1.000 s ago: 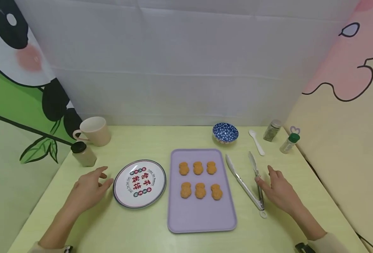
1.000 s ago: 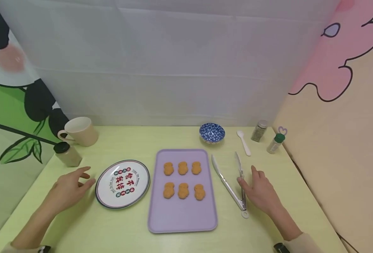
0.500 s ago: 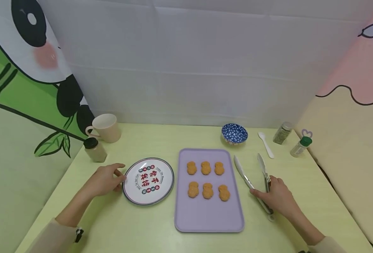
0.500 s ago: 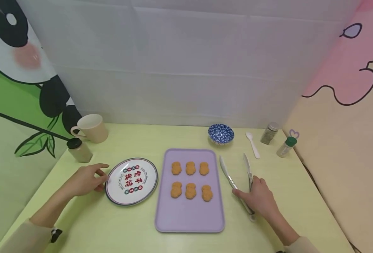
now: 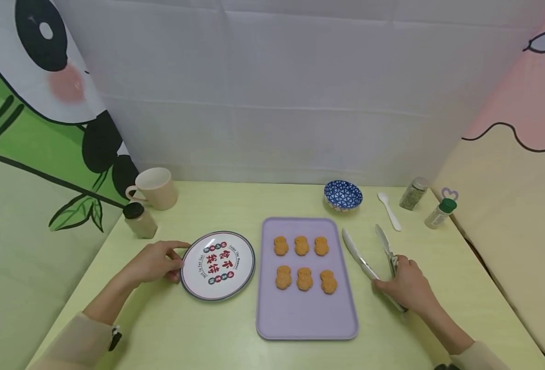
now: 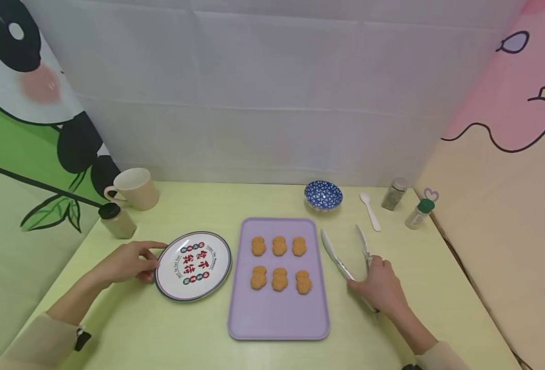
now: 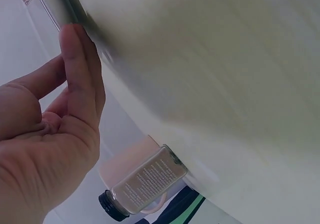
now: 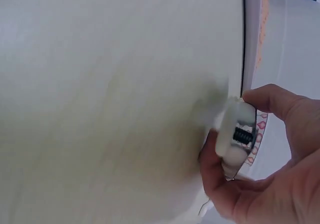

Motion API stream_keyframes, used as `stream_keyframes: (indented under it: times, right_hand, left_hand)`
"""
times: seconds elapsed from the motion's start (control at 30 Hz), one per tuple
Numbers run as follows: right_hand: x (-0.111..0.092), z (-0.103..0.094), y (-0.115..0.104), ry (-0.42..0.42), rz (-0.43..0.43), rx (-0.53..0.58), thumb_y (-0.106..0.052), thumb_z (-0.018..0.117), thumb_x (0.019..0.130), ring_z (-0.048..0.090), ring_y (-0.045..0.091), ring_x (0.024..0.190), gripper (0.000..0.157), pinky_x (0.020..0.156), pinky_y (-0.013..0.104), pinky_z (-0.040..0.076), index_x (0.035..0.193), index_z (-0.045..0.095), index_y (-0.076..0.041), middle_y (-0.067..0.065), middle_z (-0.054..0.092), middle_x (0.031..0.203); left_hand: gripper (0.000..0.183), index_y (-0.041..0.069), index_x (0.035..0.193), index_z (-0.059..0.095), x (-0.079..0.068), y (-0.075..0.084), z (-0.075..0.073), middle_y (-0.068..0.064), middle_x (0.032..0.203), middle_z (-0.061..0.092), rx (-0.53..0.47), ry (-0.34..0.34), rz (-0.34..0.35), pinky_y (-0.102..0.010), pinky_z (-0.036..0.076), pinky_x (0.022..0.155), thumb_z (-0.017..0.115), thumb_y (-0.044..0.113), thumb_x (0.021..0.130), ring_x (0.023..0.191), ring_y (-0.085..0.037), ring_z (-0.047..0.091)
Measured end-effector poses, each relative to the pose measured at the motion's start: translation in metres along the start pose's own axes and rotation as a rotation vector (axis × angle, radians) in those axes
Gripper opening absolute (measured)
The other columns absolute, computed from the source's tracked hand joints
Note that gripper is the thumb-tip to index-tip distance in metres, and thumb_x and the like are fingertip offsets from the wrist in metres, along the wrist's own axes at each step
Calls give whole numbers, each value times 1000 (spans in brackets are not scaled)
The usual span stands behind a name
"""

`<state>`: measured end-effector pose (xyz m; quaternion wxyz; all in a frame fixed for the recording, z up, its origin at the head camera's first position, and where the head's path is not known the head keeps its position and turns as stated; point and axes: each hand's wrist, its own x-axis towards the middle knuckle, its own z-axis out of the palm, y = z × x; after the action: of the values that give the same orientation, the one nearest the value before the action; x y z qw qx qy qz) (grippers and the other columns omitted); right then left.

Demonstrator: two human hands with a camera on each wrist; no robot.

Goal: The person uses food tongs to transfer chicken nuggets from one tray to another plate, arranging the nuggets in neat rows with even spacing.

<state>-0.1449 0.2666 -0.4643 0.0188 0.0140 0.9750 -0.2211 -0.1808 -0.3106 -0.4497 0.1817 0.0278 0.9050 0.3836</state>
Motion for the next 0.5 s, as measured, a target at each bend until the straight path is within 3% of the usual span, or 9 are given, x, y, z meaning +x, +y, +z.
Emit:
stream_keyframes:
  times: [0.37,0.5]
  right_hand:
    - [-1,-14,6,-65,33,137,-30,75,71,48,39,89,94,70,45,45,133,26,19,37,41,110]
    - [-1,-20,10,-87,36,235,-37,77,75,52,33,84,95,61,40,48,135,26,16,34,44,115]
  left_hand:
    - [50,5,136,49,0,-3,0,-12,90,60,-65,-2,-22,-33,53,56,61,3,87,64,-21,65]
    - [50,6,135,49,0,-4,-1,-13,90,59,-93,-4,-38,-34,53,58,62,4,87,65,-22,64]
